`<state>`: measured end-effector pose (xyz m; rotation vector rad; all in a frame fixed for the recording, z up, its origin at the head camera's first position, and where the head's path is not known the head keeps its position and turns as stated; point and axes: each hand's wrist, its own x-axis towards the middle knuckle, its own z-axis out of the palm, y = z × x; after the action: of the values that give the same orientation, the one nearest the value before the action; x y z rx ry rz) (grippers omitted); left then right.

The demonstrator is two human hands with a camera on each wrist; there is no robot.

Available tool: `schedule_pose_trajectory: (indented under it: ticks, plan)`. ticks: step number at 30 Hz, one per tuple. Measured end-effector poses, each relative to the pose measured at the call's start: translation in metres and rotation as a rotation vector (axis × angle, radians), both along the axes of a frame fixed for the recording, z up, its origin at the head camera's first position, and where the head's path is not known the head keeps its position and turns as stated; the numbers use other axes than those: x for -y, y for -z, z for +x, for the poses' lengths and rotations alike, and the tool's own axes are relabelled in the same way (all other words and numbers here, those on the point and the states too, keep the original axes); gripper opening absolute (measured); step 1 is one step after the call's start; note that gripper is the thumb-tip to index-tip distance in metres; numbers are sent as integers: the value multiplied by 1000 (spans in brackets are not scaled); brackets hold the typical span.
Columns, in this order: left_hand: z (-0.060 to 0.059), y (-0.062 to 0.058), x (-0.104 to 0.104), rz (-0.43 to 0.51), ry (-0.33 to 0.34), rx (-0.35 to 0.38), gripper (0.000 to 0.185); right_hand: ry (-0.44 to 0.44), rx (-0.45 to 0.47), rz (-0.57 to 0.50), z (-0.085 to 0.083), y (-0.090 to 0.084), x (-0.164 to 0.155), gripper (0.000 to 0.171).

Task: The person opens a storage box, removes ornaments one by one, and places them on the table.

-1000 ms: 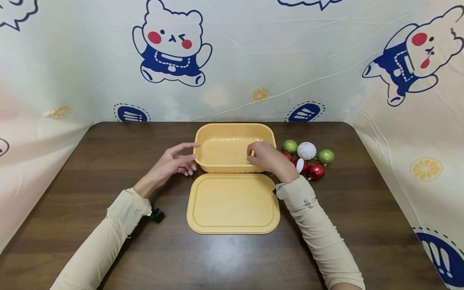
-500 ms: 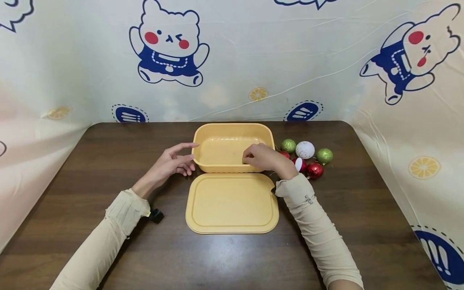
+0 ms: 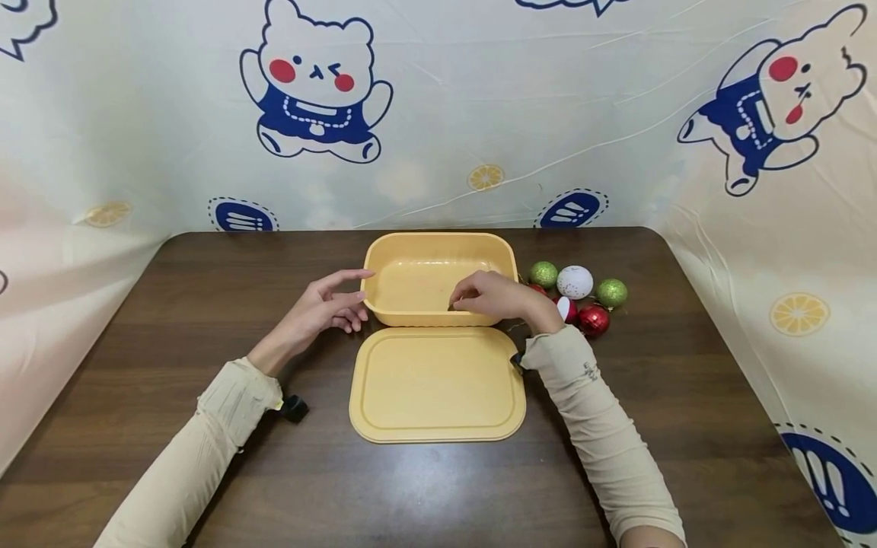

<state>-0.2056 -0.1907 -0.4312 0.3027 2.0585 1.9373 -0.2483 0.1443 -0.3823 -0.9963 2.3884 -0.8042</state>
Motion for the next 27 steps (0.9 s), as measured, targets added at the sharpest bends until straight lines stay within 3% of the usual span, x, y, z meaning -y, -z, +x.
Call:
schedule_pose_trajectory:
  ticks: [8,16,27]
  plan:
    - [0,0,0,-2,3,-7,52,96,65,-165,-3,3,-4,16]
    - [-1,1,0,18,-1,8,50,185,7,-227,-2,1,-3,13]
    - [-1,1,-1,15,-5,16,53,276,54,-367,-2,1,-1,19]
